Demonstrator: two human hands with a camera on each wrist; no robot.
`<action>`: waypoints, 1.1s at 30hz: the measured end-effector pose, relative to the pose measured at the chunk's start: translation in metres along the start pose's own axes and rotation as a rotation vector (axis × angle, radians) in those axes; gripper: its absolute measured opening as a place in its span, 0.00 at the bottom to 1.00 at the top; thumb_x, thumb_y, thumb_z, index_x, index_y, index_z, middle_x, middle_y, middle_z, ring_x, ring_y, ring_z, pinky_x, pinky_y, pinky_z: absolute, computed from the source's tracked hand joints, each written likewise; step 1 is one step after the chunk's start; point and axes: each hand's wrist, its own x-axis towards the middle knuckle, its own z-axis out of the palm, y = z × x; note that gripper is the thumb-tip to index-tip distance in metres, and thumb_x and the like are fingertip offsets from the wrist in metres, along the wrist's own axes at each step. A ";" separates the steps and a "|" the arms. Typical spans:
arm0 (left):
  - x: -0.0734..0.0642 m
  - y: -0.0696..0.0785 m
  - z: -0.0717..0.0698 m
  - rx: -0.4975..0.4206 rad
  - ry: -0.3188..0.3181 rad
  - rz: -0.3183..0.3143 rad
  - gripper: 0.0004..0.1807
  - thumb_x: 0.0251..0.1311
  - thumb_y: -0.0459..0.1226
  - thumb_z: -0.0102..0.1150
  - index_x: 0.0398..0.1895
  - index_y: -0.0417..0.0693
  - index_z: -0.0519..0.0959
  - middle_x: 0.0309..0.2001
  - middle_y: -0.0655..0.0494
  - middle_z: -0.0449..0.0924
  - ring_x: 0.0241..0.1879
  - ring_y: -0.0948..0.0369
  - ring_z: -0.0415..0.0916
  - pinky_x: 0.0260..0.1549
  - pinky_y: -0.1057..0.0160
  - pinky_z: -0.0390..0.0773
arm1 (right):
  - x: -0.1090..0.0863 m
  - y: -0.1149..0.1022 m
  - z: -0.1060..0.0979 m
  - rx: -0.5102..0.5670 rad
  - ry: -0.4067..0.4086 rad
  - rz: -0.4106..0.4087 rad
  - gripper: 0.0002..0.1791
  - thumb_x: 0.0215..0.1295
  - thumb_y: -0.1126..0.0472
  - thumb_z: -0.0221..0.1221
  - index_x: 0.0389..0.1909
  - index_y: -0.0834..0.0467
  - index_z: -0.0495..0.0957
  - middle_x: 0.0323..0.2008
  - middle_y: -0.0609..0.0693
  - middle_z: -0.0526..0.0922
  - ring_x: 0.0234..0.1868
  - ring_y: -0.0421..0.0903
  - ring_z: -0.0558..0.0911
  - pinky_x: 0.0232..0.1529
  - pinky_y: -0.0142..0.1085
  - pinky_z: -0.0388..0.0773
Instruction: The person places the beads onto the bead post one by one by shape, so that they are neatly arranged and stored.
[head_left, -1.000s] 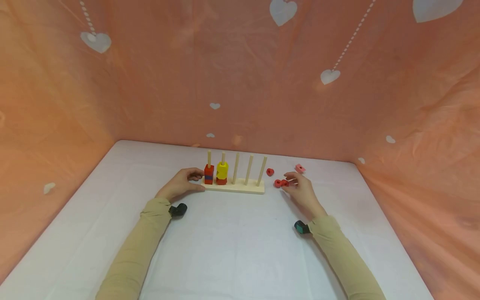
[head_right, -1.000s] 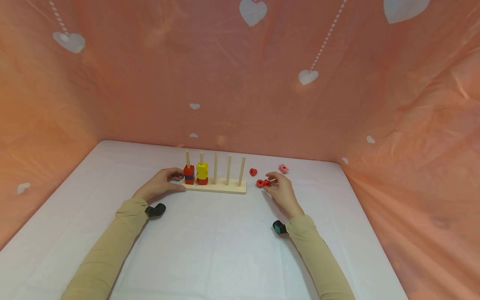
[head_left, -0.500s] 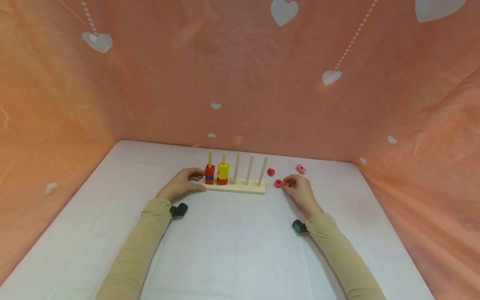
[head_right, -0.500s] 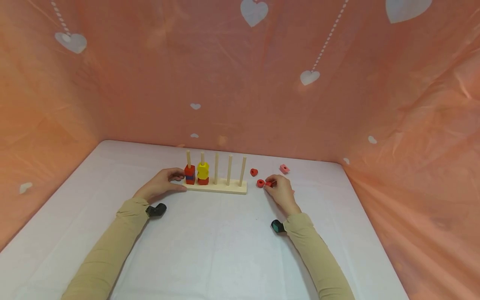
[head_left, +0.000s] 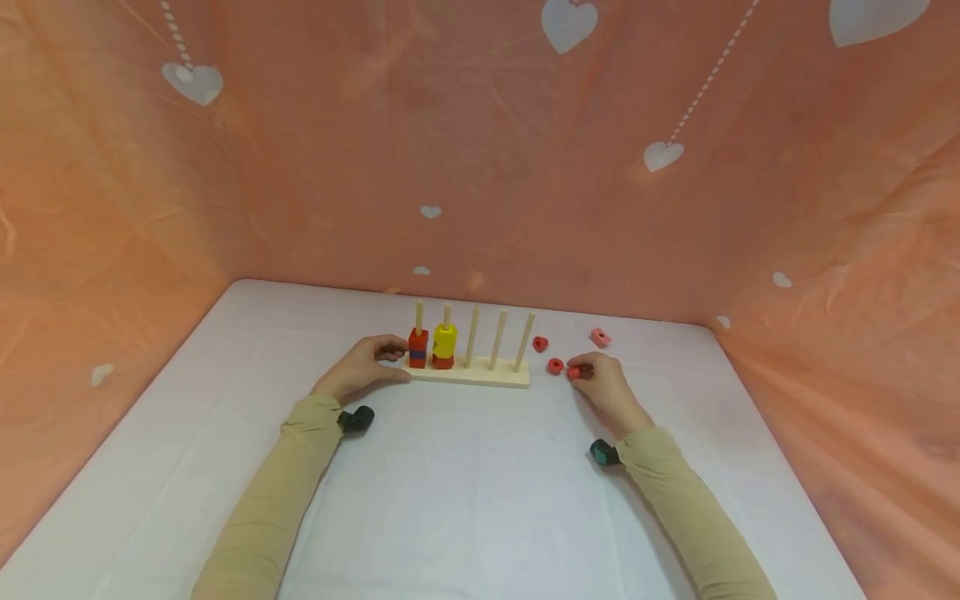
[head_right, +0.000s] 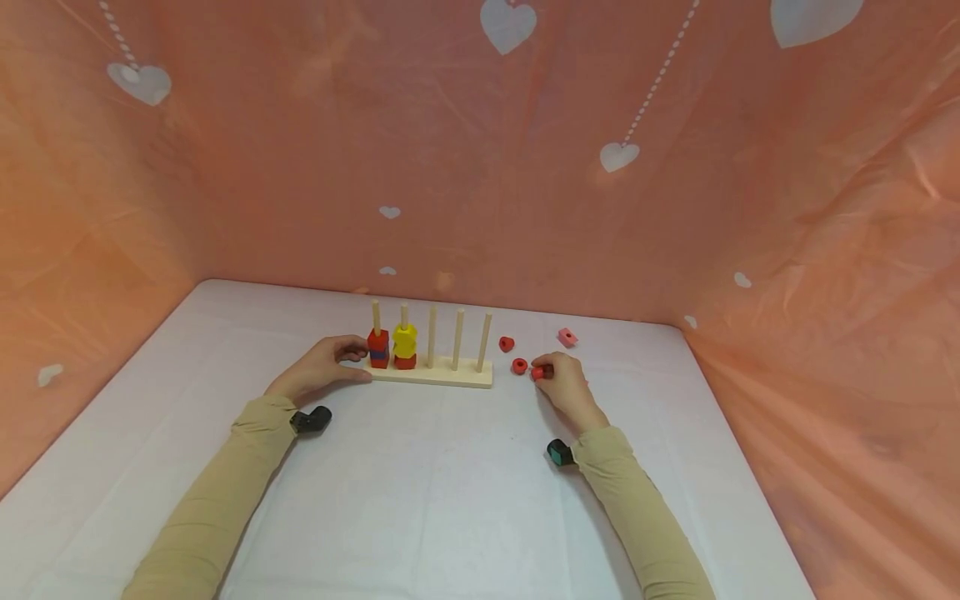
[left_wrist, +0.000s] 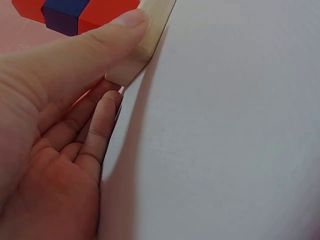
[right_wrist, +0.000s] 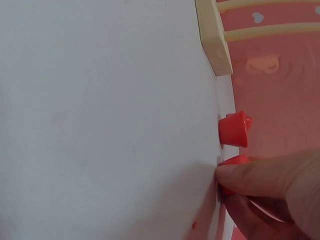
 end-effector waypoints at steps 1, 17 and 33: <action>0.000 -0.001 0.000 0.004 0.001 0.001 0.32 0.51 0.37 0.72 0.59 0.39 0.71 0.57 0.45 0.71 0.55 0.50 0.66 0.58 0.52 0.65 | -0.001 0.000 -0.001 0.005 -0.006 -0.001 0.15 0.56 0.76 0.61 0.46 0.71 0.78 0.42 0.61 0.81 0.45 0.55 0.78 0.51 0.47 0.75; -0.001 0.002 0.000 0.003 0.003 -0.002 0.33 0.48 0.39 0.74 0.58 0.41 0.72 0.56 0.46 0.72 0.54 0.51 0.67 0.58 0.52 0.65 | 0.001 0.000 -0.014 0.182 0.003 0.025 0.18 0.58 0.72 0.64 0.50 0.66 0.78 0.47 0.60 0.80 0.47 0.56 0.80 0.49 0.44 0.77; 0.001 -0.002 -0.001 -0.006 -0.002 0.009 0.32 0.50 0.39 0.73 0.58 0.40 0.72 0.56 0.45 0.71 0.55 0.50 0.66 0.58 0.52 0.64 | 0.012 -0.067 -0.045 0.529 0.188 -0.117 0.25 0.57 0.64 0.67 0.56 0.59 0.75 0.49 0.55 0.79 0.47 0.46 0.80 0.47 0.31 0.76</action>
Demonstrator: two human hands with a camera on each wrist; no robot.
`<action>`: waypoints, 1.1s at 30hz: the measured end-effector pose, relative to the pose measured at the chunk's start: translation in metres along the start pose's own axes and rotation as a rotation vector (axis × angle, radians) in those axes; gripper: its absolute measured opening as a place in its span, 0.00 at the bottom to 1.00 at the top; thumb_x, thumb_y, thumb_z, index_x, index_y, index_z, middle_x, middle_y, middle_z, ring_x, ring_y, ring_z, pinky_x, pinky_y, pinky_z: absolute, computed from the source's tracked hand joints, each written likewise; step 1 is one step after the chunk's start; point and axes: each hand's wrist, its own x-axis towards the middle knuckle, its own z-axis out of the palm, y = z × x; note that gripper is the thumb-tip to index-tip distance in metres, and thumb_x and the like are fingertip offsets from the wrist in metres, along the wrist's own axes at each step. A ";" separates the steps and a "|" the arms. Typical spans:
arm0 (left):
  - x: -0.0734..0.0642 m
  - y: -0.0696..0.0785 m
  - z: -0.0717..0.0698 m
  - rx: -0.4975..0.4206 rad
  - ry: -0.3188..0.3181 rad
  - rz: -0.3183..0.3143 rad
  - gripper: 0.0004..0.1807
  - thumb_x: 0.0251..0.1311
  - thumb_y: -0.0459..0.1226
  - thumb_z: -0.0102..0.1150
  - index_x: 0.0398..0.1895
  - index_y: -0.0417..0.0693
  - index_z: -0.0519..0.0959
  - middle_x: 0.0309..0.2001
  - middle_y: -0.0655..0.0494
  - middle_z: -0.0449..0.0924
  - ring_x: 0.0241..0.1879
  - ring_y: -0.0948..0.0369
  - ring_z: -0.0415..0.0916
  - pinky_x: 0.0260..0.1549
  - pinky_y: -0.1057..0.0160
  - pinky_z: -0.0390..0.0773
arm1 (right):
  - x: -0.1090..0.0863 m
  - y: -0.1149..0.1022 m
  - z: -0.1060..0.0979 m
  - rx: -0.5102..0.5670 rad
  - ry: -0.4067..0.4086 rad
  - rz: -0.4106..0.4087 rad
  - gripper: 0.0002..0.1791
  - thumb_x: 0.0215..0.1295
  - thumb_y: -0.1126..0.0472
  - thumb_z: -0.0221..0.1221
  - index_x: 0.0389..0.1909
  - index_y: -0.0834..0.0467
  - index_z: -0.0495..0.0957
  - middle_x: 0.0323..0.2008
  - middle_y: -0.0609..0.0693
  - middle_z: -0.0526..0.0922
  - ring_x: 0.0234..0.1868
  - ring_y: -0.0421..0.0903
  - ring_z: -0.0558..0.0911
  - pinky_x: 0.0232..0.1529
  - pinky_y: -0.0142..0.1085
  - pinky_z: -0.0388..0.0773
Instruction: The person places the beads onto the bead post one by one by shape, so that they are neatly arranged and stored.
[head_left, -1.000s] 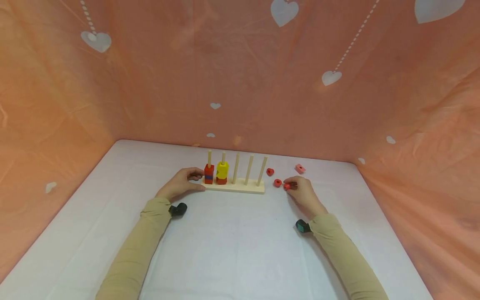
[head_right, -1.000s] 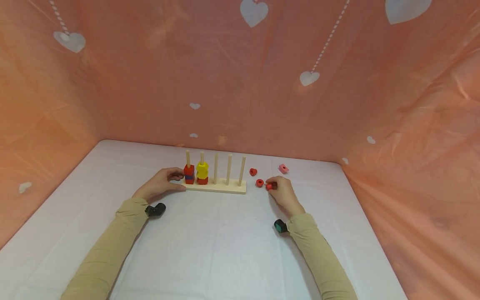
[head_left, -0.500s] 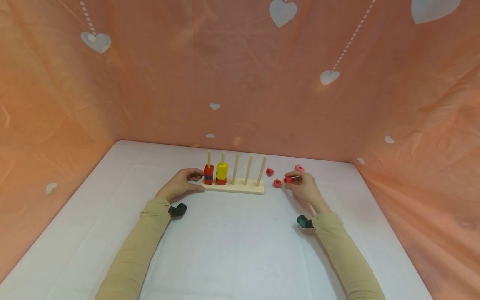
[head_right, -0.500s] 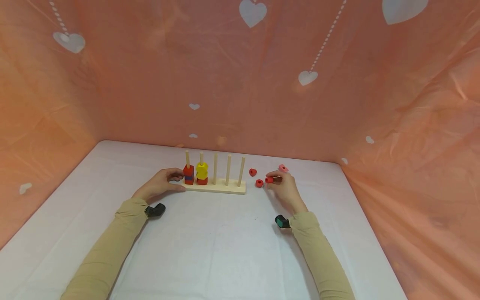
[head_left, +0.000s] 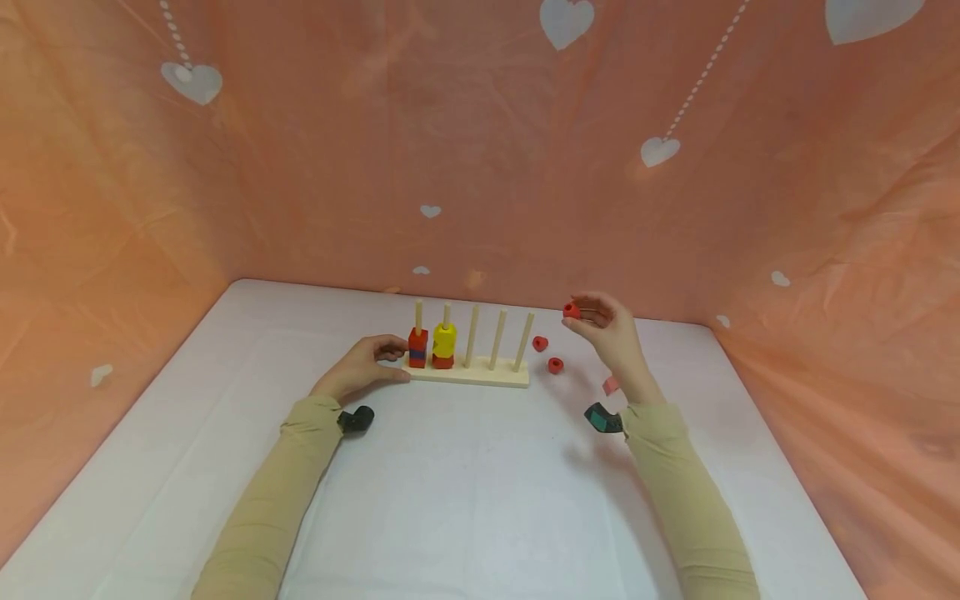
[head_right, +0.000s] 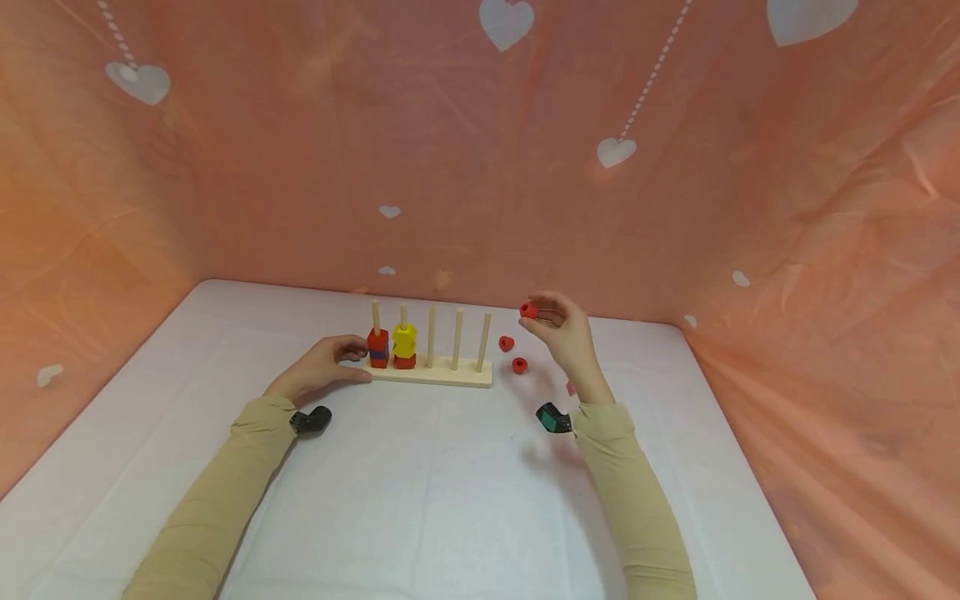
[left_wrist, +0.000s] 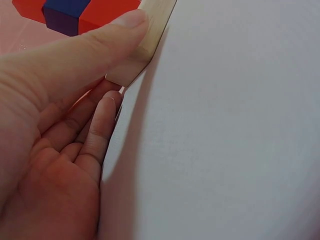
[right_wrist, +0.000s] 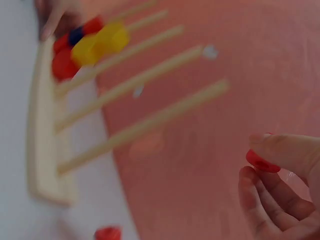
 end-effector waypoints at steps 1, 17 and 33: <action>0.000 0.000 0.000 0.003 0.001 -0.001 0.32 0.50 0.39 0.73 0.58 0.40 0.72 0.56 0.45 0.71 0.54 0.50 0.66 0.58 0.52 0.65 | 0.001 -0.006 0.002 0.008 0.004 -0.015 0.25 0.57 0.63 0.67 0.56 0.57 0.75 0.49 0.54 0.79 0.47 0.47 0.80 0.48 0.31 0.76; -0.002 0.002 0.001 -0.008 0.009 -0.028 0.33 0.48 0.39 0.74 0.58 0.43 0.72 0.56 0.47 0.72 0.54 0.51 0.66 0.57 0.53 0.66 | 0.011 -0.053 0.061 0.162 -0.110 -0.282 0.18 0.59 0.70 0.64 0.50 0.66 0.77 0.45 0.56 0.81 0.47 0.49 0.80 0.50 0.37 0.76; -0.018 0.033 0.003 0.009 -0.008 -0.029 0.28 0.53 0.31 0.69 0.58 0.35 0.71 0.57 0.40 0.71 0.55 0.46 0.66 0.57 0.51 0.65 | 0.012 -0.071 0.109 0.178 -0.098 -0.314 0.16 0.56 0.76 0.63 0.45 0.75 0.73 0.42 0.68 0.79 0.43 0.59 0.78 0.50 0.53 0.73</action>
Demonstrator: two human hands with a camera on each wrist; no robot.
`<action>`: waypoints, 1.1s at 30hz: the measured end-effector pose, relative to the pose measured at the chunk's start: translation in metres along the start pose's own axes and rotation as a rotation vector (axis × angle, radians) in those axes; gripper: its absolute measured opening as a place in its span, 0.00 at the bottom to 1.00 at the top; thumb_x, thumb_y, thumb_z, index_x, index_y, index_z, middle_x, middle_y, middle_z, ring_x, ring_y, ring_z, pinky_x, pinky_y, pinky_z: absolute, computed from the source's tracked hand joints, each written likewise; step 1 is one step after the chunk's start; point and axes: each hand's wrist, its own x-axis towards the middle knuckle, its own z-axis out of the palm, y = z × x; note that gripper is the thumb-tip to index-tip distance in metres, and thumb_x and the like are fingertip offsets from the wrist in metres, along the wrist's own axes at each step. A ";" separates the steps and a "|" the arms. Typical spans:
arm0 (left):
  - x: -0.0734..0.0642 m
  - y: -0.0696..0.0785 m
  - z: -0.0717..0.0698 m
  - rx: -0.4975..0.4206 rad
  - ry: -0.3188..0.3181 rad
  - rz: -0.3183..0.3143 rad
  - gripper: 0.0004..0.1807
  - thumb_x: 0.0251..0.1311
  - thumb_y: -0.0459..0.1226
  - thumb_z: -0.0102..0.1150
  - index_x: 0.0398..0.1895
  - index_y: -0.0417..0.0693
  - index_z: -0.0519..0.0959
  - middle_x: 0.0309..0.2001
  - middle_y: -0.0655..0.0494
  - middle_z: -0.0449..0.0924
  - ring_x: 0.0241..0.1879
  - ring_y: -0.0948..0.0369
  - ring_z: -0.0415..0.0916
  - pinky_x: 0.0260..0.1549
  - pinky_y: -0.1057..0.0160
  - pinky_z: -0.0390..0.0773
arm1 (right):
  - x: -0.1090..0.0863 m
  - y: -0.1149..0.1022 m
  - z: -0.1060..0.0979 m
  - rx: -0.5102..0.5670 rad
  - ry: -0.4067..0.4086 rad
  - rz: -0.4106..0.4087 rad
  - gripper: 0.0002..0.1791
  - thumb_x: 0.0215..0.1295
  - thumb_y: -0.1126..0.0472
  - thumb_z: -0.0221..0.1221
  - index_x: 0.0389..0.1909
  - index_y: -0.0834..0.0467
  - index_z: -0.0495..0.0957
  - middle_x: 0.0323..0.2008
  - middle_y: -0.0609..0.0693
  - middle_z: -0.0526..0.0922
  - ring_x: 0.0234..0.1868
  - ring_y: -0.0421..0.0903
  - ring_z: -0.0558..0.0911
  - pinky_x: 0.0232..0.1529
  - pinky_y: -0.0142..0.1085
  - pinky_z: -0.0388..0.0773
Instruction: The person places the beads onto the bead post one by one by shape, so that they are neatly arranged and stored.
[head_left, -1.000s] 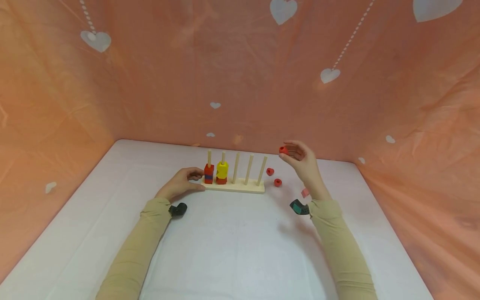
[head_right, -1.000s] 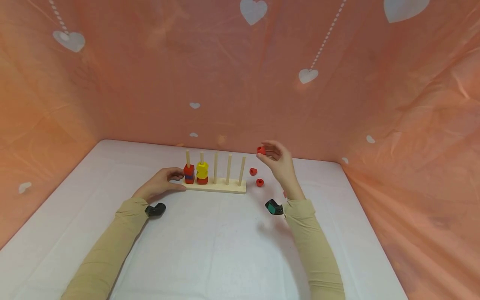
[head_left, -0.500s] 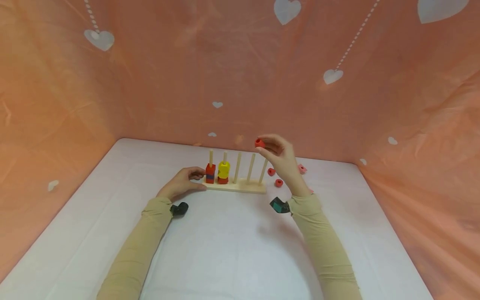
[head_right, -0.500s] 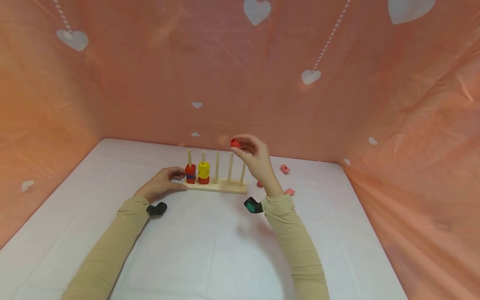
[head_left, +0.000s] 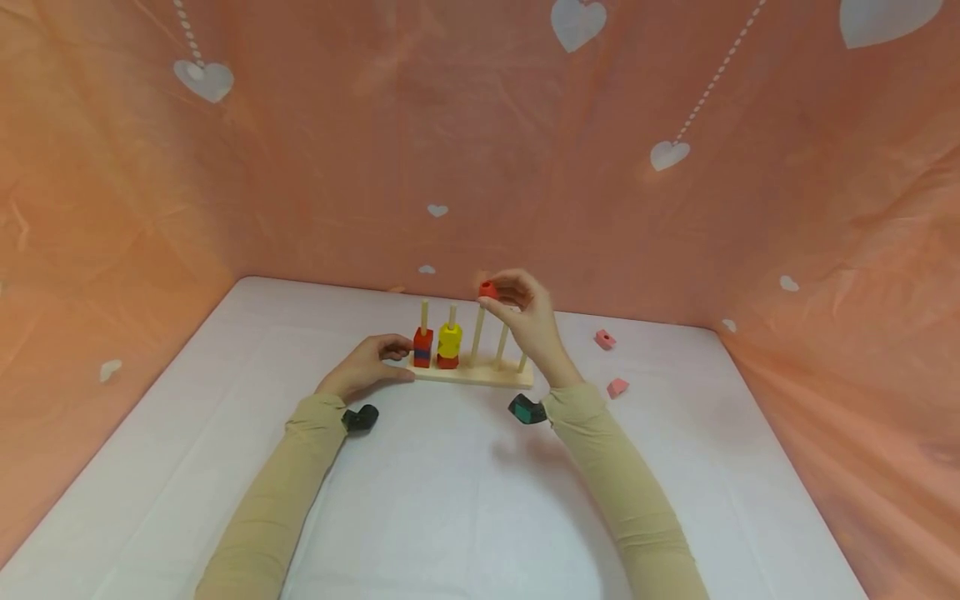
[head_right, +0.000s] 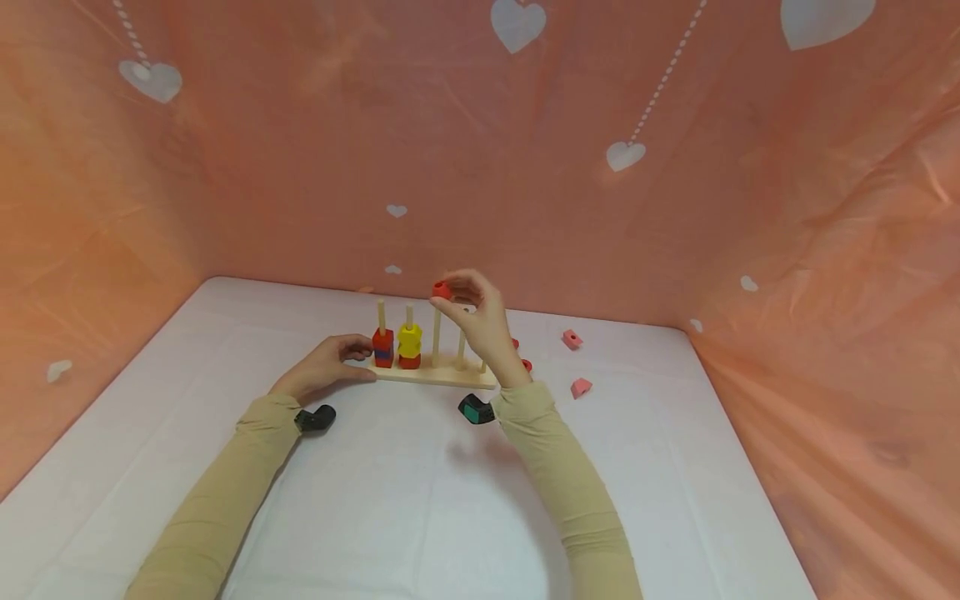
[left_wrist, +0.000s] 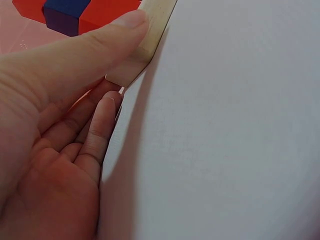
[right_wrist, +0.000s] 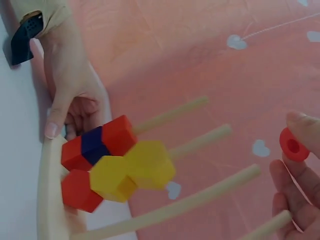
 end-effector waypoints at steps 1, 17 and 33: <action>0.003 -0.004 0.000 0.002 0.003 0.004 0.29 0.53 0.31 0.69 0.58 0.36 0.71 0.57 0.40 0.71 0.55 0.46 0.66 0.58 0.50 0.65 | 0.000 0.002 0.001 0.000 0.002 -0.001 0.16 0.56 0.76 0.63 0.45 0.75 0.73 0.42 0.68 0.79 0.43 0.59 0.78 0.49 0.53 0.73; 0.018 -0.030 -0.001 0.014 0.023 0.008 0.33 0.47 0.40 0.74 0.58 0.42 0.73 0.55 0.47 0.72 0.53 0.51 0.67 0.57 0.53 0.66 | -0.010 0.030 0.017 0.081 0.085 0.095 0.16 0.56 0.73 0.65 0.45 0.68 0.73 0.41 0.53 0.79 0.42 0.54 0.80 0.44 0.35 0.78; 0.017 -0.031 -0.001 0.019 0.026 0.008 0.33 0.47 0.40 0.74 0.58 0.43 0.73 0.56 0.47 0.72 0.54 0.51 0.67 0.57 0.52 0.66 | -0.027 0.043 0.023 0.037 0.113 0.130 0.18 0.61 0.70 0.62 0.48 0.73 0.69 0.46 0.64 0.75 0.45 0.57 0.79 0.50 0.40 0.76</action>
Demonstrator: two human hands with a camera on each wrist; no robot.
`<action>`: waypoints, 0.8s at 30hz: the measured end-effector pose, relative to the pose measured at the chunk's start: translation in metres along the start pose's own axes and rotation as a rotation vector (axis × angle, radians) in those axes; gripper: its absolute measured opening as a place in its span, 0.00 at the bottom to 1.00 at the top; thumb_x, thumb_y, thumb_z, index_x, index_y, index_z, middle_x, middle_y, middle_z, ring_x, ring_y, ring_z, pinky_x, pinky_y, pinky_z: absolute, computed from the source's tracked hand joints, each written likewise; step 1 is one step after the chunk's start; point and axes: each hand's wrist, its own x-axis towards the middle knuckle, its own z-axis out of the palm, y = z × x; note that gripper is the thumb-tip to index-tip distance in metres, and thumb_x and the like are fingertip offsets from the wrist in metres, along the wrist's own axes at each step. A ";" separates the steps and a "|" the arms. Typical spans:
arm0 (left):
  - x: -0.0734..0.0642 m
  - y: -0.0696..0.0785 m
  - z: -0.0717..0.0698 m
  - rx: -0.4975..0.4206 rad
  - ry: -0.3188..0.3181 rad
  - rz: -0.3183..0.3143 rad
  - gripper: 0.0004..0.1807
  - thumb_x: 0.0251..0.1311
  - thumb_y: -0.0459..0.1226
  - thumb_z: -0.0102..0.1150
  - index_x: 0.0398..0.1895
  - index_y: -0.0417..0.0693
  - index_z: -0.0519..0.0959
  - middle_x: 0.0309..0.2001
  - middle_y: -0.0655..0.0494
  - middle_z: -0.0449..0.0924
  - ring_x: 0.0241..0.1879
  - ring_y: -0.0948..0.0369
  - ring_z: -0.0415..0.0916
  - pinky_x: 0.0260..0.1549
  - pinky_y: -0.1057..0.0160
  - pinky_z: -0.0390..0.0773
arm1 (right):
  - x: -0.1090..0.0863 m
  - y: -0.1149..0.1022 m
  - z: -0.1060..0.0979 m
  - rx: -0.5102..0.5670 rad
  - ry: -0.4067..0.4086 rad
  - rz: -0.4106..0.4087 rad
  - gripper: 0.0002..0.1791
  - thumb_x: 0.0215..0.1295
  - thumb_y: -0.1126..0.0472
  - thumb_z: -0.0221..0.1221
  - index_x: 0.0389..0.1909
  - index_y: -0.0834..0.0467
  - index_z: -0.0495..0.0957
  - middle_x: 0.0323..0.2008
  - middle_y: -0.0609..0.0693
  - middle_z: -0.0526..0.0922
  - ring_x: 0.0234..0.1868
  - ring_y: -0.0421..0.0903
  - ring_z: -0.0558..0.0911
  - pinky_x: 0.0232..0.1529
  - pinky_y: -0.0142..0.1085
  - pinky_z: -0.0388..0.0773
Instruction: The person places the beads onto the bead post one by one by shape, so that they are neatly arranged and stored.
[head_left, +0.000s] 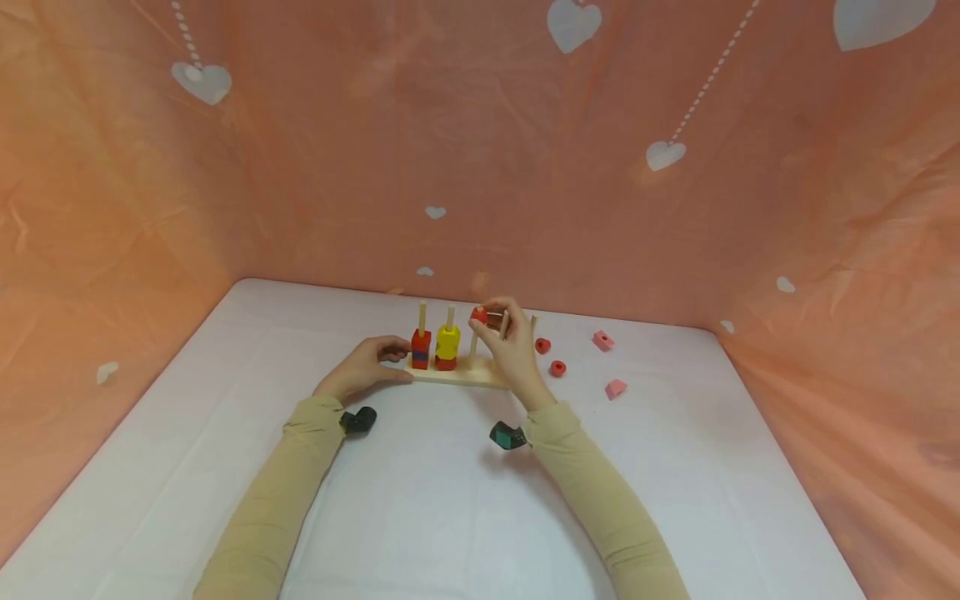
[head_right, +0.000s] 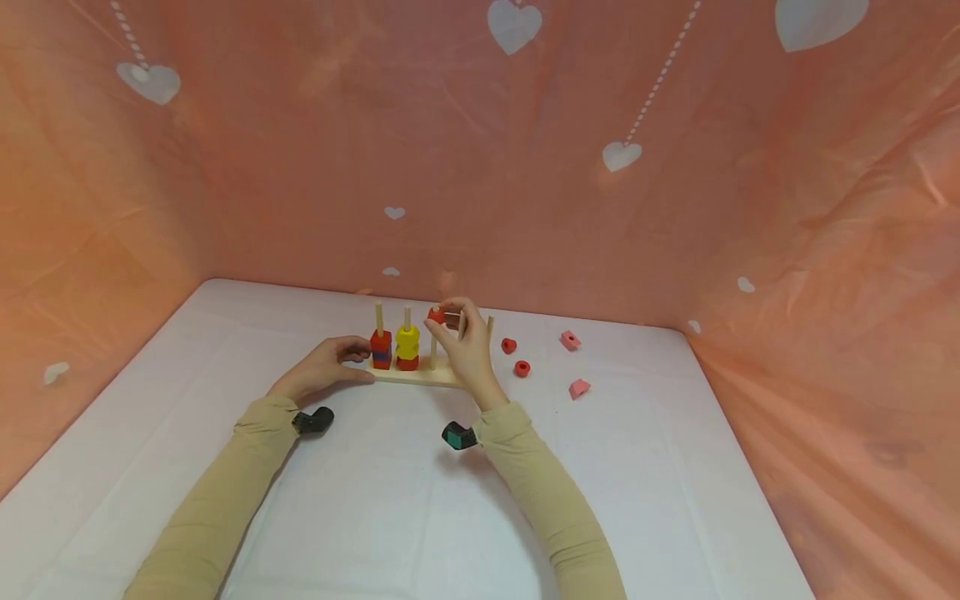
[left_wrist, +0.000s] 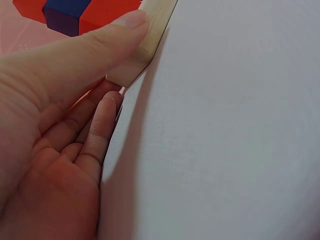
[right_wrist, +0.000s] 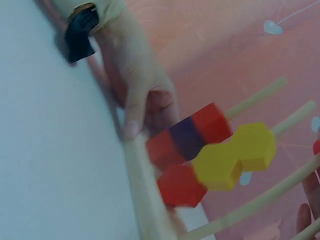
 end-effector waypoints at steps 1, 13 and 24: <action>0.000 0.000 0.000 0.001 -0.001 0.002 0.34 0.48 0.41 0.74 0.58 0.43 0.72 0.56 0.47 0.72 0.54 0.51 0.67 0.58 0.52 0.66 | -0.001 0.001 -0.001 -0.008 -0.002 0.007 0.18 0.61 0.70 0.62 0.48 0.72 0.69 0.46 0.64 0.75 0.45 0.57 0.78 0.51 0.41 0.75; 0.000 0.005 0.004 -0.003 -0.010 0.006 0.34 0.49 0.39 0.73 0.59 0.41 0.71 0.57 0.46 0.72 0.54 0.51 0.67 0.58 0.52 0.65 | -0.017 0.047 -0.005 -0.085 -0.016 0.214 0.17 0.58 0.67 0.66 0.46 0.68 0.74 0.42 0.59 0.79 0.44 0.51 0.78 0.50 0.40 0.74; 0.001 0.003 0.003 0.046 0.000 0.016 0.35 0.48 0.40 0.74 0.59 0.40 0.71 0.57 0.45 0.72 0.54 0.49 0.68 0.58 0.51 0.66 | -0.025 0.078 -0.001 -0.109 0.015 0.301 0.16 0.50 0.70 0.69 0.41 0.67 0.78 0.37 0.56 0.81 0.40 0.47 0.81 0.43 0.32 0.77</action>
